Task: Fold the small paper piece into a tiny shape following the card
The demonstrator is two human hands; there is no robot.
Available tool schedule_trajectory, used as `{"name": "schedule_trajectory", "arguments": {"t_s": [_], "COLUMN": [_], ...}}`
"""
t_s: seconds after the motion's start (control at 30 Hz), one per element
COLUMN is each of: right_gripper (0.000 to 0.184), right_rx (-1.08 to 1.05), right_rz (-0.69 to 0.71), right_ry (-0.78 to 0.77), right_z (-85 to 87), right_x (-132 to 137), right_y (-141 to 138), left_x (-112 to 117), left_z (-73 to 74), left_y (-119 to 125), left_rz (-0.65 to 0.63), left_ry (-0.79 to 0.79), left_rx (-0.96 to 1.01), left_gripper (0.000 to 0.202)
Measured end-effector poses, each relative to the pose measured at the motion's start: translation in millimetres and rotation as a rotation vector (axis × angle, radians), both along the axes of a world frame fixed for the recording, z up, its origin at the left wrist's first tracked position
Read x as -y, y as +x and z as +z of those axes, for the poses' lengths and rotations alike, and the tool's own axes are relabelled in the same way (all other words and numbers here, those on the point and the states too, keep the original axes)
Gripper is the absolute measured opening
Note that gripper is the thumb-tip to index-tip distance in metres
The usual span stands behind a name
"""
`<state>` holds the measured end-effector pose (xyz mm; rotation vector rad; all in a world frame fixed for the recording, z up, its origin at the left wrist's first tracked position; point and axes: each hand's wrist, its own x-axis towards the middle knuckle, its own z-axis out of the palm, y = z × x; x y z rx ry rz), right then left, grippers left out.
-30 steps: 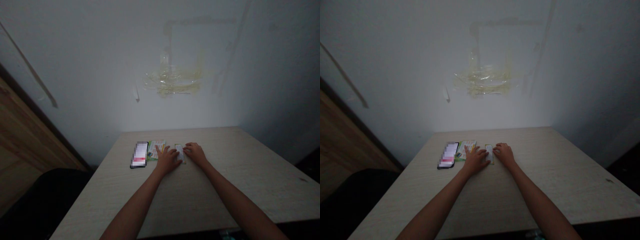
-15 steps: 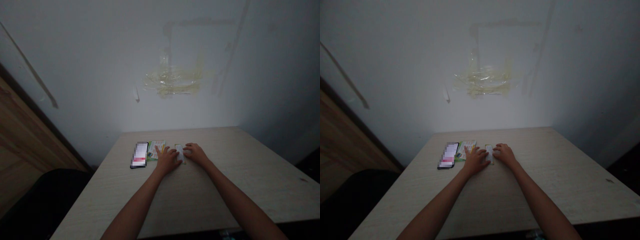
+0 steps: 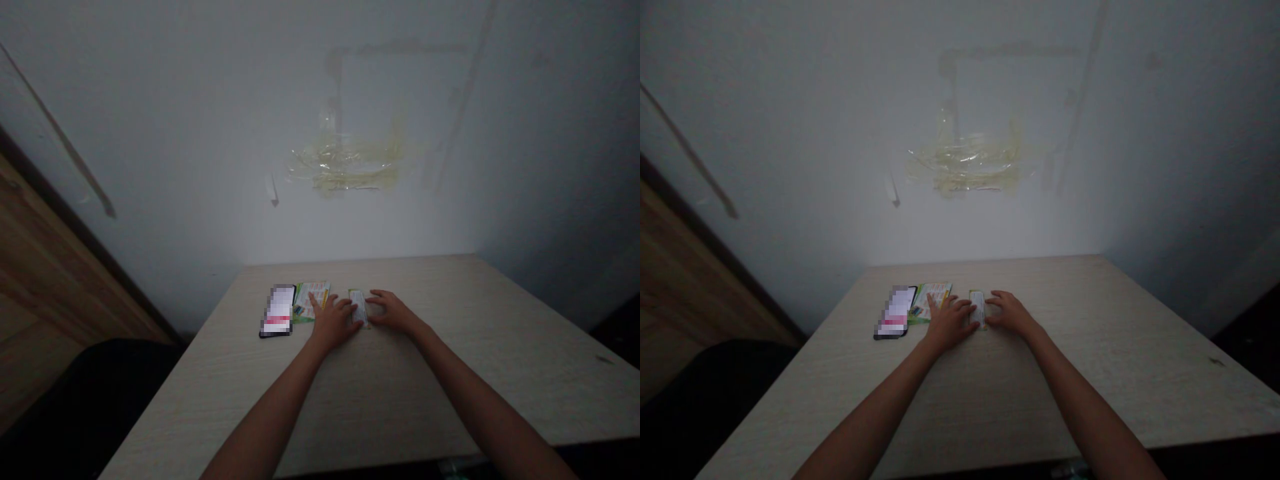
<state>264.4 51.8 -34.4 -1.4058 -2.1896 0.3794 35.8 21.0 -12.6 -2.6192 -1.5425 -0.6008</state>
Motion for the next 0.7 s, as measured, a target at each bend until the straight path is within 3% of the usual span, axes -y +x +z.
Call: {"name": "schedule_trajectory", "arguments": {"t_s": [0.43,0.7], "right_gripper": [0.079,0.068], "right_rx": [0.047,-0.025], "right_rz": [0.059,0.076], "right_ry": [-0.035,0.008], "right_z": [-3.5,-7.0], "right_x": [2.6,1.4], "right_y": [5.1,9.4], "left_x": [1.4,-0.1], "left_z": [2.4,-0.4], "left_y": [0.6,0.0], "left_rz": [0.018,-0.004], "left_ry": [-0.012,-0.006], "left_rx": [-0.013,0.011], "left_gripper": [0.042,0.040]}}
